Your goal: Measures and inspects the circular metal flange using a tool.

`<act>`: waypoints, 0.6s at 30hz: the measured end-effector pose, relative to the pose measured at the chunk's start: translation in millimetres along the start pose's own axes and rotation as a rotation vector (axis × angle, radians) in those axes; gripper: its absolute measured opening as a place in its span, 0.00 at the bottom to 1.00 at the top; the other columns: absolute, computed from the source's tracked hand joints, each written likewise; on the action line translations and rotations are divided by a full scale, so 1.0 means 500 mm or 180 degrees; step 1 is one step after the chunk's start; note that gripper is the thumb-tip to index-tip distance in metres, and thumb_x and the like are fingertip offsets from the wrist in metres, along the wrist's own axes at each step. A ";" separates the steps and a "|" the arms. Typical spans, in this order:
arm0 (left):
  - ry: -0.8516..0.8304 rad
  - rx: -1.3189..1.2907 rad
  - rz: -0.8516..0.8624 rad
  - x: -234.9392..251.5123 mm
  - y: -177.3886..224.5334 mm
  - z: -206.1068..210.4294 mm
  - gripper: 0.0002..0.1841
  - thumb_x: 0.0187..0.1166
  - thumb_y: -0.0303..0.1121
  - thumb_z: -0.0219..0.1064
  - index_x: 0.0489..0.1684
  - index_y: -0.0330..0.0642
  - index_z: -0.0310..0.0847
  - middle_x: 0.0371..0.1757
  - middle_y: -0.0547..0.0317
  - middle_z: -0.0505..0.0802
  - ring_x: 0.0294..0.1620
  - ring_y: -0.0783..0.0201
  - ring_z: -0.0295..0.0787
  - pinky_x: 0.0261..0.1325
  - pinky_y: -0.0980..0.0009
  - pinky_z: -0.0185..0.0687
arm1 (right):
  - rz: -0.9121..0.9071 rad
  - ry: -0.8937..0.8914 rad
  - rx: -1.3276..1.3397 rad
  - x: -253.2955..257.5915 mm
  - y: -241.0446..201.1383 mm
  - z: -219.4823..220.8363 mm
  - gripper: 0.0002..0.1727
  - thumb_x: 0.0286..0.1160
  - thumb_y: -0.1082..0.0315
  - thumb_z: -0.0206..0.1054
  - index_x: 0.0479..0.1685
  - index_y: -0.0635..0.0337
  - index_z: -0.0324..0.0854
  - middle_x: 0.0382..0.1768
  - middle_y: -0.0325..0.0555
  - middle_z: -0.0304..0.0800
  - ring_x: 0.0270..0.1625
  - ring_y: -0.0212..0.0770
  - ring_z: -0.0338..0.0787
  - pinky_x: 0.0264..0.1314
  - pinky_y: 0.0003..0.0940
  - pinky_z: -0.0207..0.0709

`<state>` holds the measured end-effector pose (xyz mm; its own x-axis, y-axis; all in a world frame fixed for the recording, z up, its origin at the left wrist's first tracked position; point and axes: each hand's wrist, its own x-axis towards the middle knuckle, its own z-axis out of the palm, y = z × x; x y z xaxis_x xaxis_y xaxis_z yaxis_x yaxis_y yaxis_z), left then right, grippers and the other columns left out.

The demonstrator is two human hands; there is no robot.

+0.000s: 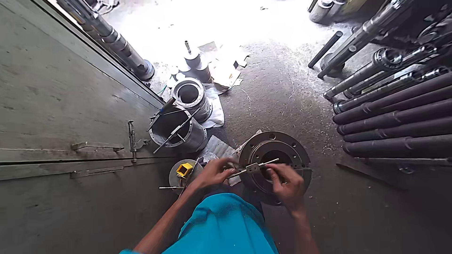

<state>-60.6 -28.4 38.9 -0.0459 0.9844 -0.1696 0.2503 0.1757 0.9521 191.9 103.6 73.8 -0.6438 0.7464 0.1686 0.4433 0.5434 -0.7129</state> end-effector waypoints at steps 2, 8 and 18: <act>0.0095 -0.0723 -0.0398 -0.078 -0.008 0.032 0.23 0.82 0.35 0.67 0.76 0.41 0.78 0.49 0.59 0.97 0.29 0.71 0.91 0.30 0.71 0.88 | -0.0197 -0.0079 -0.0590 0.045 0.056 -0.032 0.17 0.86 0.53 0.61 0.55 0.45 0.95 0.57 0.45 0.94 0.54 0.48 0.90 0.56 0.48 0.82; 0.1589 -0.1084 -0.0197 -0.075 -0.009 0.121 0.12 0.81 0.21 0.64 0.57 0.32 0.89 0.48 0.54 0.98 0.28 0.67 0.93 0.32 0.70 0.93 | -0.0117 -0.0552 -0.0801 0.040 0.101 -0.022 0.22 0.88 0.54 0.54 0.46 0.55 0.93 0.45 0.47 0.95 0.48 0.50 0.91 0.52 0.47 0.82; 0.0093 -0.1930 0.0040 0.162 -0.030 -0.010 0.13 0.85 0.23 0.59 0.58 0.34 0.87 0.48 0.50 0.96 0.20 0.69 0.84 0.24 0.72 0.84 | 0.0726 0.0090 -0.1288 -0.136 -0.056 0.058 0.23 0.85 0.57 0.54 0.35 0.61 0.92 0.28 0.48 0.94 0.34 0.50 0.95 0.37 0.48 0.86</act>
<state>-72.8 48.6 12.3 -0.0752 0.9845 -0.1585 -0.3442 0.1236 0.9307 205.3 26.4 62.3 -0.4867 0.8714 0.0608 0.7830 0.4661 -0.4119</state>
